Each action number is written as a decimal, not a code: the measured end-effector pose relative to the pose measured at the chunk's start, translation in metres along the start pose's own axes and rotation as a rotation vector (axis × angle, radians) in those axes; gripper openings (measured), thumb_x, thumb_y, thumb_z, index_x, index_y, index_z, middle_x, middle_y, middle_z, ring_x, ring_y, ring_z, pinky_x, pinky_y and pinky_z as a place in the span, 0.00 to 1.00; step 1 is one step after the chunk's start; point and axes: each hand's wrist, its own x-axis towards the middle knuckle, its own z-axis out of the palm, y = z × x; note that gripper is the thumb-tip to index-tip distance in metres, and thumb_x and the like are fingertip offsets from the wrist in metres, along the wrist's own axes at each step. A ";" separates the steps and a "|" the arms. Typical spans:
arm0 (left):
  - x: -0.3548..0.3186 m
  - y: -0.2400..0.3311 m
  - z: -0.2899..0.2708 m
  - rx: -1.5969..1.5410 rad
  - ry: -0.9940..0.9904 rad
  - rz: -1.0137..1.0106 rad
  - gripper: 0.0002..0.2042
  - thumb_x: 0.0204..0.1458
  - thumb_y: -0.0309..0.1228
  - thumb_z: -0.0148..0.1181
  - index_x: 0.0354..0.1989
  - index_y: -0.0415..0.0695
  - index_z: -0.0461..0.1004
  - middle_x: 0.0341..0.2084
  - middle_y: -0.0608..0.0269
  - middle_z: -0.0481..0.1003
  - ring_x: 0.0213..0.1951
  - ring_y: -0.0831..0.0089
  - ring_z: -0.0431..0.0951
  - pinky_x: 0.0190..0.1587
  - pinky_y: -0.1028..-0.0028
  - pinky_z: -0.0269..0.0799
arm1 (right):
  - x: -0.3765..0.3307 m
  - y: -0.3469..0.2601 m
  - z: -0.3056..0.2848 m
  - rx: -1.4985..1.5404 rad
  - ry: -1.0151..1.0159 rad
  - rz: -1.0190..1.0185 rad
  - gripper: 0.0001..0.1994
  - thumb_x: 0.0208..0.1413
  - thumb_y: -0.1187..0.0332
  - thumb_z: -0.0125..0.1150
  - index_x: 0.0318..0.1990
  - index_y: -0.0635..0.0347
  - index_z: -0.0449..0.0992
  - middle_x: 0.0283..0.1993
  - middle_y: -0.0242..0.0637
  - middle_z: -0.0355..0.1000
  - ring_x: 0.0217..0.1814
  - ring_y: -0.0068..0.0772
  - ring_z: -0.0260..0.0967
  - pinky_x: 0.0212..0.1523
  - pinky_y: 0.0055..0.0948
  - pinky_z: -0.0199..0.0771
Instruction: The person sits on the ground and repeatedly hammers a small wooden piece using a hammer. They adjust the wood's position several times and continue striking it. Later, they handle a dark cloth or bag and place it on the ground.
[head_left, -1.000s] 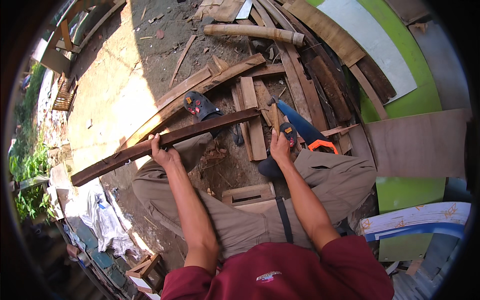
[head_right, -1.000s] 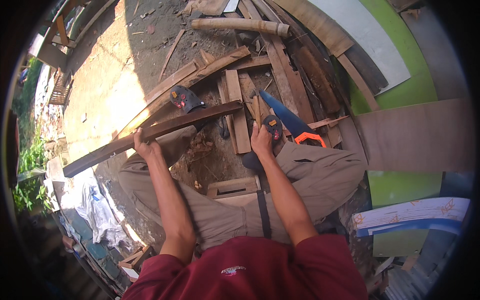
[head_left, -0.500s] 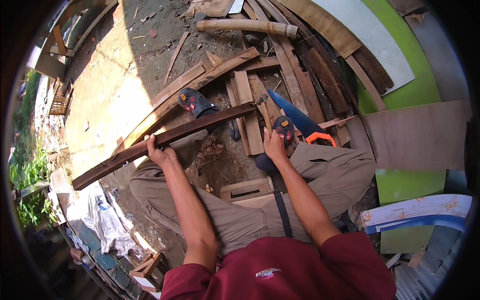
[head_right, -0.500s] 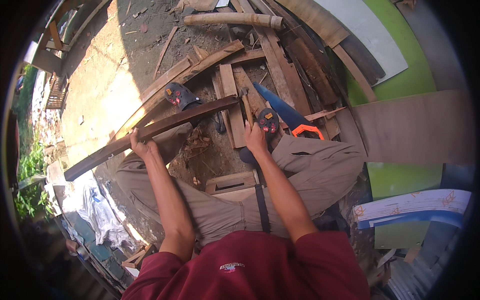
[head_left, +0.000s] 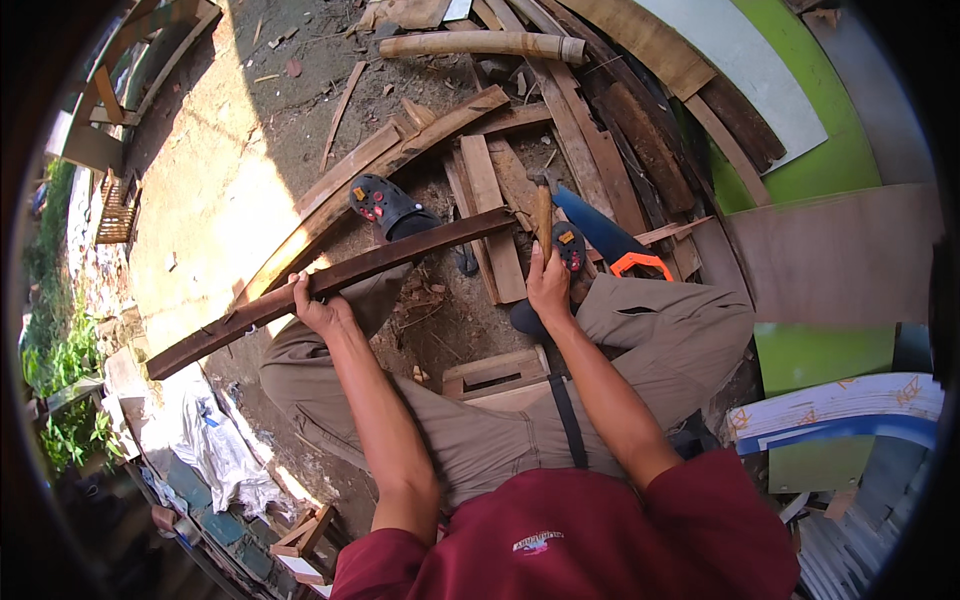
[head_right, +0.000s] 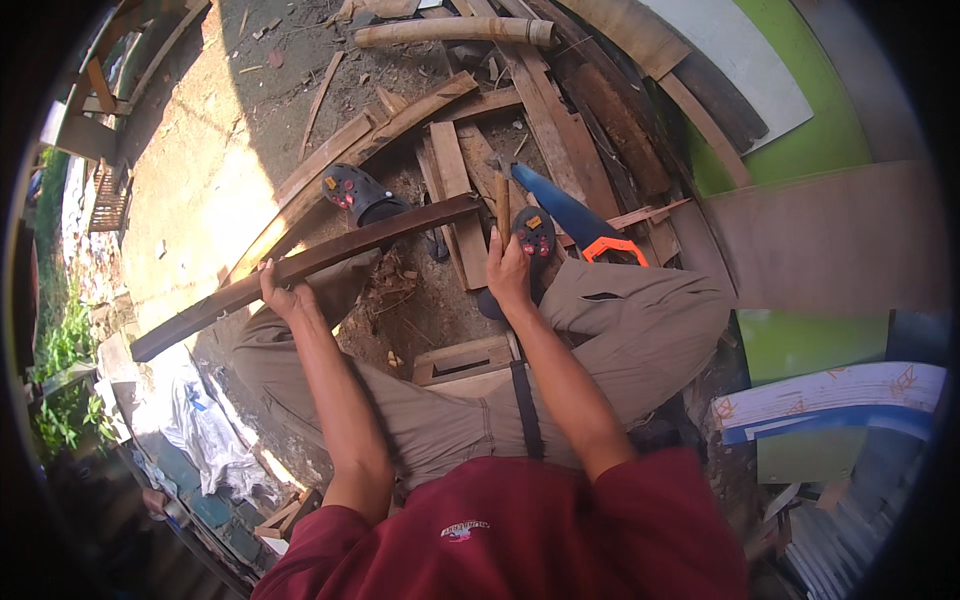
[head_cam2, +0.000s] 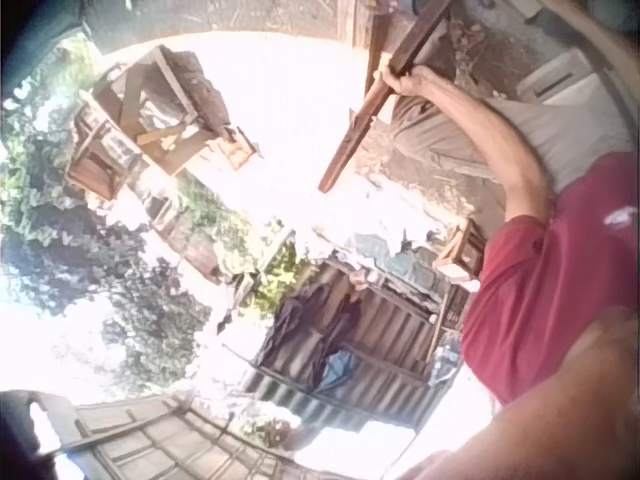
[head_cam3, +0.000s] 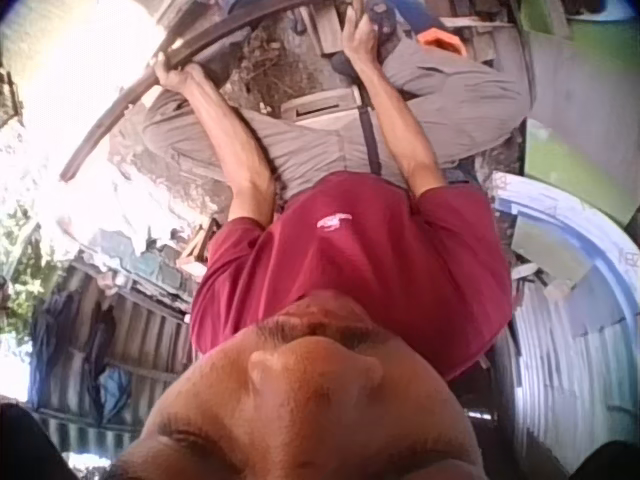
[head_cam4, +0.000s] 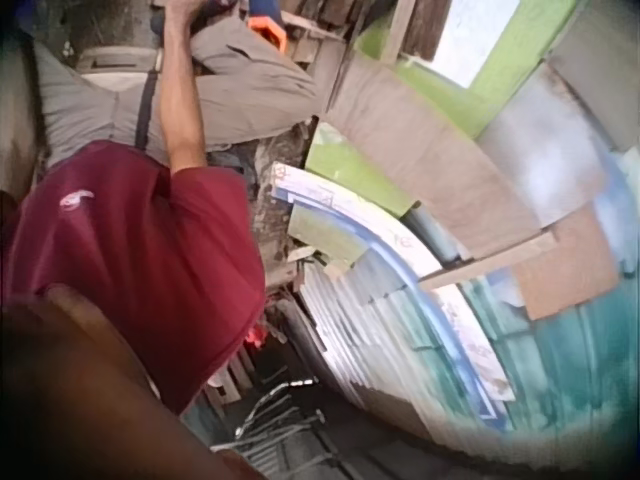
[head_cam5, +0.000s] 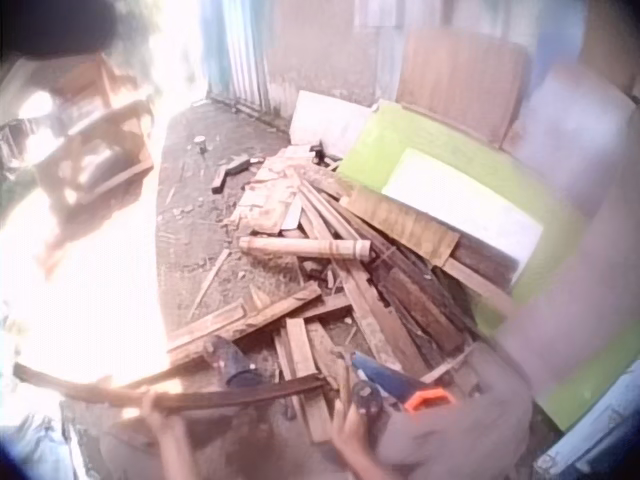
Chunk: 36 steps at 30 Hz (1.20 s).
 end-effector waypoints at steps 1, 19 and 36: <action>0.002 0.000 -0.003 -0.016 -0.027 0.009 0.09 0.51 0.20 0.60 0.39 0.45 0.72 0.34 0.66 0.73 0.40 0.70 0.76 0.48 0.67 0.76 | -0.006 -0.003 0.002 -0.021 0.062 -0.020 0.24 0.68 0.52 0.47 0.38 0.70 0.71 0.30 0.64 0.72 0.38 0.70 0.72 0.39 0.59 0.68; 0.128 -0.048 -0.044 -0.083 0.124 -0.287 0.17 0.52 0.30 0.66 0.46 0.40 0.69 0.47 0.52 0.67 0.53 0.51 0.68 0.62 0.41 0.63 | 0.020 0.004 0.009 -0.125 -0.046 0.104 0.26 0.69 0.49 0.46 0.37 0.70 0.73 0.32 0.62 0.74 0.41 0.66 0.74 0.42 0.54 0.70; 0.143 -0.086 -0.046 -0.008 0.278 -0.362 0.34 0.47 0.47 0.74 0.62 0.53 0.66 0.57 0.58 0.65 0.59 0.57 0.63 0.60 0.39 0.59 | 0.023 -0.018 0.052 0.027 -0.015 0.165 0.26 0.69 0.47 0.46 0.32 0.65 0.71 0.21 0.40 0.70 0.26 0.39 0.71 0.32 0.39 0.69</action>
